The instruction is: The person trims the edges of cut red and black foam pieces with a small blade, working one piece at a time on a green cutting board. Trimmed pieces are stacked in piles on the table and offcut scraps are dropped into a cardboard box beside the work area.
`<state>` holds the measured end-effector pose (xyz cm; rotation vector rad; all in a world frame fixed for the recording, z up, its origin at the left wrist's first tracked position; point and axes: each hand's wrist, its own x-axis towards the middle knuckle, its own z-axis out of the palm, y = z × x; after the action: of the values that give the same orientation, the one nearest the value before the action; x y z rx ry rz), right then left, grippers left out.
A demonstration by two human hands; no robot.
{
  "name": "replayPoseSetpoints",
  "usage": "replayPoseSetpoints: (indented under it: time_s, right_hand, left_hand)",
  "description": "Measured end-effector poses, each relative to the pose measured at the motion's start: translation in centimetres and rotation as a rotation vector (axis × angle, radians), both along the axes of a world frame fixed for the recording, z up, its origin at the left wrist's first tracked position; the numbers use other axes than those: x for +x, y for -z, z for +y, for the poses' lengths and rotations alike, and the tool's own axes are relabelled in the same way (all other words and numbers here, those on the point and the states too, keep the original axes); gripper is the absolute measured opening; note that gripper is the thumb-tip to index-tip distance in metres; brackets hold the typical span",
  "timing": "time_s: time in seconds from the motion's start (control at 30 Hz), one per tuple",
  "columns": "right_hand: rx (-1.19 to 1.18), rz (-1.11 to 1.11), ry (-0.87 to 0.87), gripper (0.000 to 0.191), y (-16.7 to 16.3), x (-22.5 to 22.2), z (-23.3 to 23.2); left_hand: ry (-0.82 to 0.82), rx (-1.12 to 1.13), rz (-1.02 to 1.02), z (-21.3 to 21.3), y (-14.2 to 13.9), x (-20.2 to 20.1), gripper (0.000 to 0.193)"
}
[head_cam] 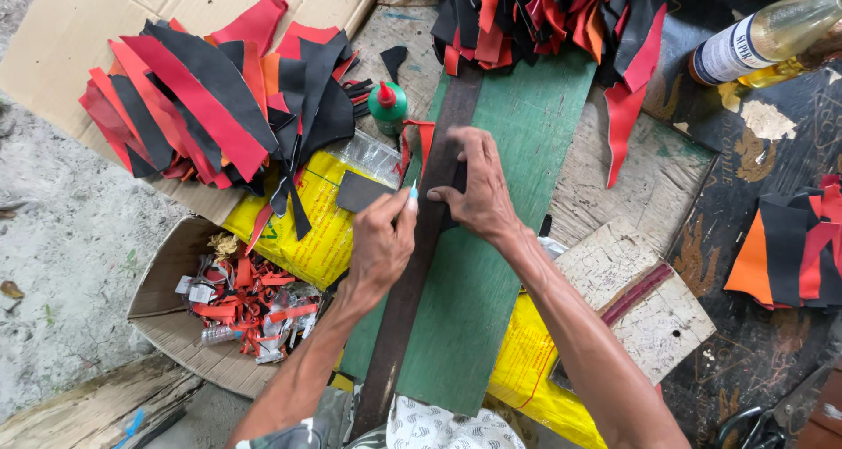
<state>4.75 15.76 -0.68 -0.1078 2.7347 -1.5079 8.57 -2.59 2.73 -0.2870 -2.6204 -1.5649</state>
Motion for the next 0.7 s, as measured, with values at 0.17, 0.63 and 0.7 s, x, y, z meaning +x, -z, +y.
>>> replayPoseSetpoints:
  time_s: [0.17,0.63,0.7]
  right_hand:
    - [0.320,0.159,-0.145,0.086,-0.1,2.3,0.6]
    - [0.405,0.137,-0.165,0.093,-0.9,2.3,0.6]
    - [0.407,0.132,-0.167,0.093,-0.9,2.2,0.6]
  left_hand:
    - [0.020,-0.015,-0.024,0.9,1.3,-3.0,0.017]
    - [0.060,-0.031,-0.124,0.8,0.9,-3.9,0.021]
    - [0.072,-0.031,-0.151,0.8,0.8,-3.9,0.022]
